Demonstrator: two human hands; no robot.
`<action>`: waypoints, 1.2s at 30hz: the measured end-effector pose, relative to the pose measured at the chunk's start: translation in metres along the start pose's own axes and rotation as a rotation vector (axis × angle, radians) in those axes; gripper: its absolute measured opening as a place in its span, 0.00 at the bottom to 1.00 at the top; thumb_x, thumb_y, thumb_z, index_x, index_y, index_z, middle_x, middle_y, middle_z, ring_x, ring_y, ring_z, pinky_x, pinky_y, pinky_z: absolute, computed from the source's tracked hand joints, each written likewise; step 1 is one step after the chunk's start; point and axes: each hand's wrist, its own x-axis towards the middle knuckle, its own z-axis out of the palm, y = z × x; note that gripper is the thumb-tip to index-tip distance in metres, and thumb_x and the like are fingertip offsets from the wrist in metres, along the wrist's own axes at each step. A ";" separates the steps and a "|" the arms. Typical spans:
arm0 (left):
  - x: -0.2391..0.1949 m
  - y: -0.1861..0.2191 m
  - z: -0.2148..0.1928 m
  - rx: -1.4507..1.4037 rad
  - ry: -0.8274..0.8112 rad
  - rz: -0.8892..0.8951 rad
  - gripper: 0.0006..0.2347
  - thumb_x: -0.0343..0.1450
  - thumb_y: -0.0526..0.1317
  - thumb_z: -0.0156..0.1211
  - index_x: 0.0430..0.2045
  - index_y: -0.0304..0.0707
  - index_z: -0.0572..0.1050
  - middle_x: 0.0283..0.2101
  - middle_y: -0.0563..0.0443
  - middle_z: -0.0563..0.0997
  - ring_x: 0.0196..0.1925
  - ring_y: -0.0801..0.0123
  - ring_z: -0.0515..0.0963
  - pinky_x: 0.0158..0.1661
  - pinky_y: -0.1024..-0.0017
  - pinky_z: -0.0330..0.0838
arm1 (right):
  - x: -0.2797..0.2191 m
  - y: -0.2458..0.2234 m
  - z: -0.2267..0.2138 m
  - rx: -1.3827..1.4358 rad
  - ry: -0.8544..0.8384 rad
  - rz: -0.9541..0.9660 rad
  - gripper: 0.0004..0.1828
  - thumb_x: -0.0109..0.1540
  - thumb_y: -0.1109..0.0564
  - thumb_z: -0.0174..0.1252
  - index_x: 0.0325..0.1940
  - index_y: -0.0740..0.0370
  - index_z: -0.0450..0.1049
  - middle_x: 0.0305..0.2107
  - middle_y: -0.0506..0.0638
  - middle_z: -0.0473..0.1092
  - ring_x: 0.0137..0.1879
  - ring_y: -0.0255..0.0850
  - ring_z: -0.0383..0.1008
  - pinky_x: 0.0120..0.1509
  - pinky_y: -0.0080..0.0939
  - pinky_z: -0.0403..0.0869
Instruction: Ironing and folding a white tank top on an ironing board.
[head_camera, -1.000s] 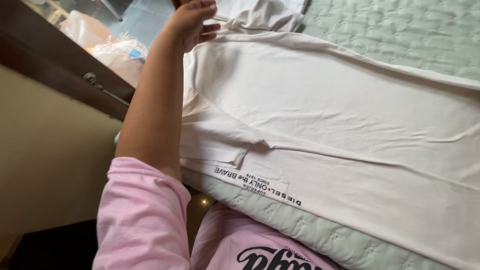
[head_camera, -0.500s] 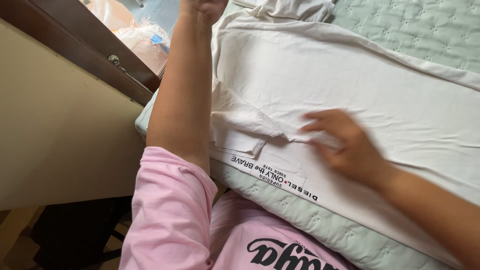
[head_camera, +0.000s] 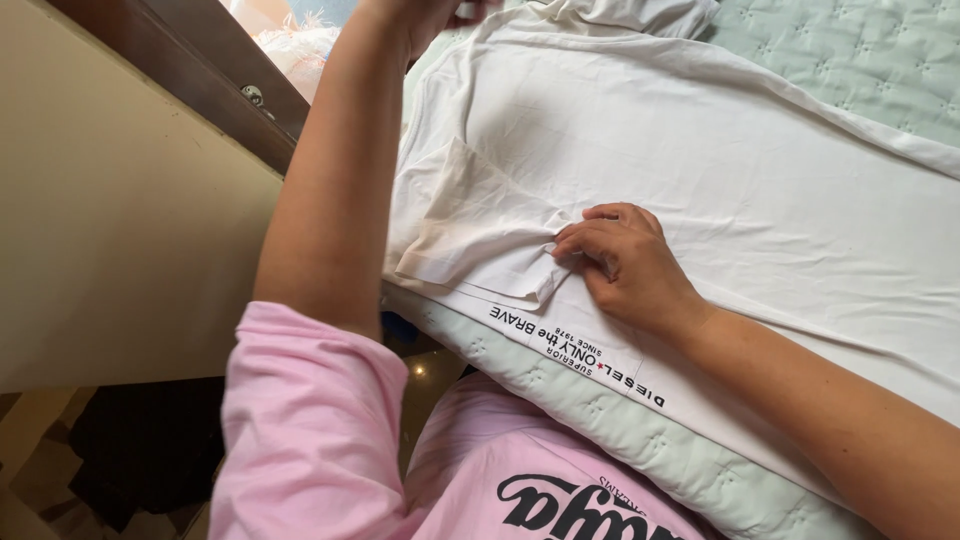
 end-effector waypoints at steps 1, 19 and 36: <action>-0.021 -0.002 0.028 0.080 -0.032 0.022 0.32 0.64 0.27 0.65 0.64 0.61 0.72 0.47 0.69 0.84 0.41 0.64 0.84 0.29 0.65 0.71 | -0.002 -0.001 -0.002 0.001 -0.003 -0.002 0.12 0.57 0.63 0.64 0.41 0.47 0.82 0.44 0.38 0.79 0.66 0.43 0.69 0.74 0.52 0.56; -0.139 0.135 0.064 -0.563 0.289 -0.539 0.12 0.67 0.33 0.56 0.43 0.46 0.70 0.35 0.55 0.80 0.35 0.57 0.77 0.31 0.57 0.65 | -0.023 -0.030 -0.006 0.002 0.094 -0.208 0.08 0.55 0.59 0.63 0.31 0.42 0.78 0.39 0.30 0.75 0.71 0.48 0.64 0.80 0.63 0.29; -0.157 0.286 0.094 -0.462 0.714 -0.262 0.20 0.77 0.59 0.48 0.41 0.38 0.64 0.55 0.33 0.66 0.67 0.35 0.64 0.66 0.44 0.55 | -0.022 0.031 -0.015 0.005 0.290 0.191 0.09 0.65 0.55 0.65 0.48 0.50 0.74 0.41 0.46 0.72 0.54 0.47 0.72 0.69 0.54 0.63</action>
